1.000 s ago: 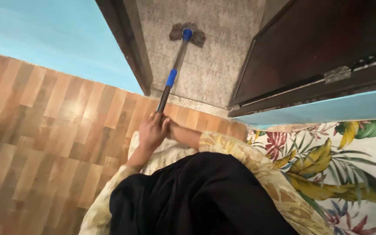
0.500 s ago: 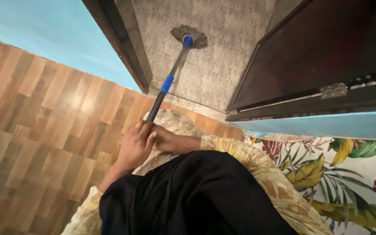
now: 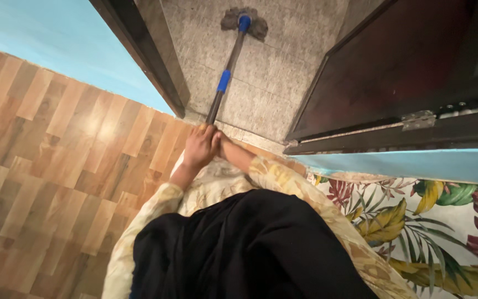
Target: The person cleans a bathroom floor and an adjacent room floor using a mop, dipping the mop into a bucket and moving the mop head back and forth across the tiled and wood-style flooring.
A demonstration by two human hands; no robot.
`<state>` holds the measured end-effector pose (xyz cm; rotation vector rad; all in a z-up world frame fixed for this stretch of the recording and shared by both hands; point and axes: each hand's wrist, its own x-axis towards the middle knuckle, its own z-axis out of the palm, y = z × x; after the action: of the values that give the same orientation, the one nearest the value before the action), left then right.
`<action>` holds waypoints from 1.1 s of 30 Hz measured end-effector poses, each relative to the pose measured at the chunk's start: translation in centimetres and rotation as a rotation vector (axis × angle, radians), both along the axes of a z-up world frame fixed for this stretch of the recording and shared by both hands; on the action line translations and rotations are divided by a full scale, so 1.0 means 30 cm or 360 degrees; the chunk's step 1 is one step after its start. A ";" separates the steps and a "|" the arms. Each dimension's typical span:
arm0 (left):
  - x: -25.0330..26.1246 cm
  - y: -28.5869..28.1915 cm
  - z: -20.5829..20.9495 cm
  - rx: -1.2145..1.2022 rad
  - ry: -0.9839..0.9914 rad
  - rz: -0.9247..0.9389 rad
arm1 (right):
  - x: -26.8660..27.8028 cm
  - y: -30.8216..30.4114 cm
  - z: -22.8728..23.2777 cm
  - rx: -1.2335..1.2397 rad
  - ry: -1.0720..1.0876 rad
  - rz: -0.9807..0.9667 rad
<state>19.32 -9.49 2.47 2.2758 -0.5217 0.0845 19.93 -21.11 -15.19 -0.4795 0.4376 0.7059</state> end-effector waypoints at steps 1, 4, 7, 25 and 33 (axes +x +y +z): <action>0.009 -0.008 -0.023 -0.0017 -0.0010 -0.0046 | 0.028 0.000 -0.005 -0.0007 -0.0015 -0.0018; 0.026 -0.005 -0.018 -0.0064 -0.0111 -0.0073 | 0.071 0.022 0.010 -0.0014 -0.0045 -0.0040; -0.019 0.035 0.061 -0.0142 0.0105 -0.0044 | 0.024 0.047 0.058 -0.0054 0.0003 -0.0046; -0.019 -0.010 0.147 -0.0022 0.0086 0.0080 | 0.001 -0.007 0.035 -0.0175 -0.0147 -0.0054; -0.121 -0.065 0.032 0.0402 0.0102 0.0333 | 0.008 -0.090 0.055 -0.0786 0.0358 -0.0298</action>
<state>15.68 -11.44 3.42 2.5658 -0.2710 0.0521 20.17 -23.81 -13.53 -0.8150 0.8663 0.4673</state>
